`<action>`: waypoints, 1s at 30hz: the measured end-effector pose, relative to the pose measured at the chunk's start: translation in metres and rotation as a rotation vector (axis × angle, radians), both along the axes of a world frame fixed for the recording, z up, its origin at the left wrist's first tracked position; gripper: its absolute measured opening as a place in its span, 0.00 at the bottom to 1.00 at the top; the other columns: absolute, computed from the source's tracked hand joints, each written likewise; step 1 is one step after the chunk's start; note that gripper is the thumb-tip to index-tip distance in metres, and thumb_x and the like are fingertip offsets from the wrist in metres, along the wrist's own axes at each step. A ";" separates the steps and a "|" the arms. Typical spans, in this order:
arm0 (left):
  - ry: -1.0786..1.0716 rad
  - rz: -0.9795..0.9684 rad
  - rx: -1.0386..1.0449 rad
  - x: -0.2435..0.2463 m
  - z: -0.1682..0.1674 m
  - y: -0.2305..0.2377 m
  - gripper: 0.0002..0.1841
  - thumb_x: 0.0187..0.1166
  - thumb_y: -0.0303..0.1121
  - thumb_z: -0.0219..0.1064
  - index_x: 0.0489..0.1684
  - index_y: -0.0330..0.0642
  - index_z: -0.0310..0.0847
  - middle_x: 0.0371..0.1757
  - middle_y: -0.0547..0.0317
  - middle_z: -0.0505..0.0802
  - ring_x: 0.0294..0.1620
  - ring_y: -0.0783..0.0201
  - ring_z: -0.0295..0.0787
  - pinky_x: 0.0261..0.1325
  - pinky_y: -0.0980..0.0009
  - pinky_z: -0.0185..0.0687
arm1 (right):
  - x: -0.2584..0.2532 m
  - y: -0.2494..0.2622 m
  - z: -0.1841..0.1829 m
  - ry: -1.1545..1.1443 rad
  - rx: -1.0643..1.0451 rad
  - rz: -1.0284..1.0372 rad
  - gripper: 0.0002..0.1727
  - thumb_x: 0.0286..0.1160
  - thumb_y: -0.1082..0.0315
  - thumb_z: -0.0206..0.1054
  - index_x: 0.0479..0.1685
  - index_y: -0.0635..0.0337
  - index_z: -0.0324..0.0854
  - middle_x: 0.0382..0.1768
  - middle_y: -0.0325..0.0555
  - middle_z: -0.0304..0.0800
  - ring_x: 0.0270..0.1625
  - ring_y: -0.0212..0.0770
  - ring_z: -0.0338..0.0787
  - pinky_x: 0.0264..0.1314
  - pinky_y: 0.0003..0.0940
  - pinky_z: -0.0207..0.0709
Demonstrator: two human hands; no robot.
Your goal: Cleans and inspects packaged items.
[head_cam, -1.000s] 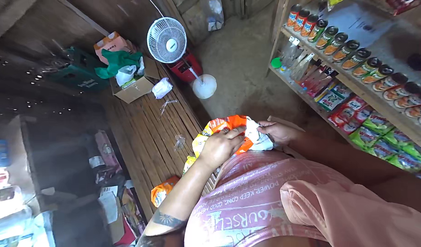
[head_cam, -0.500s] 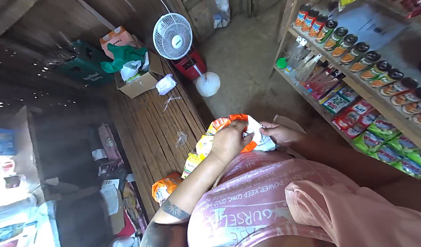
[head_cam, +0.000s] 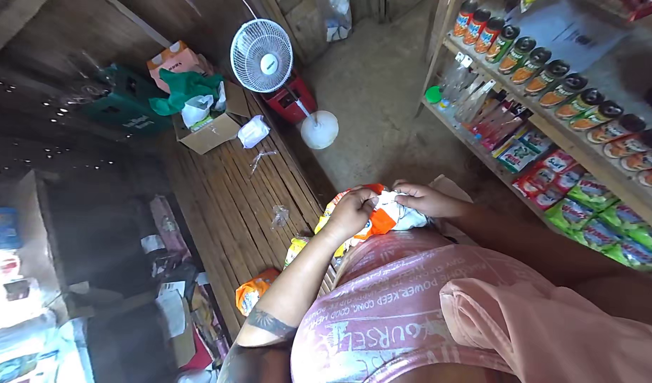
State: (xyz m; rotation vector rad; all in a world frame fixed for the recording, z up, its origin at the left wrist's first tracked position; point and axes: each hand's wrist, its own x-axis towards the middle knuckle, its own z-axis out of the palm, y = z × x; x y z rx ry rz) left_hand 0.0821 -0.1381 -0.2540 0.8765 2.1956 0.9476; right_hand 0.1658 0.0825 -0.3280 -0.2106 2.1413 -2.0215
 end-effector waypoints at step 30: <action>-0.174 0.213 -0.031 -0.010 0.004 -0.013 0.14 0.89 0.35 0.59 0.43 0.35 0.88 0.37 0.52 0.90 0.39 0.62 0.86 0.49 0.57 0.83 | -0.019 0.044 0.054 0.383 0.908 -0.236 0.19 0.66 0.82 0.62 0.49 0.55 0.94 0.55 0.66 0.89 0.58 0.71 0.87 0.53 0.70 0.81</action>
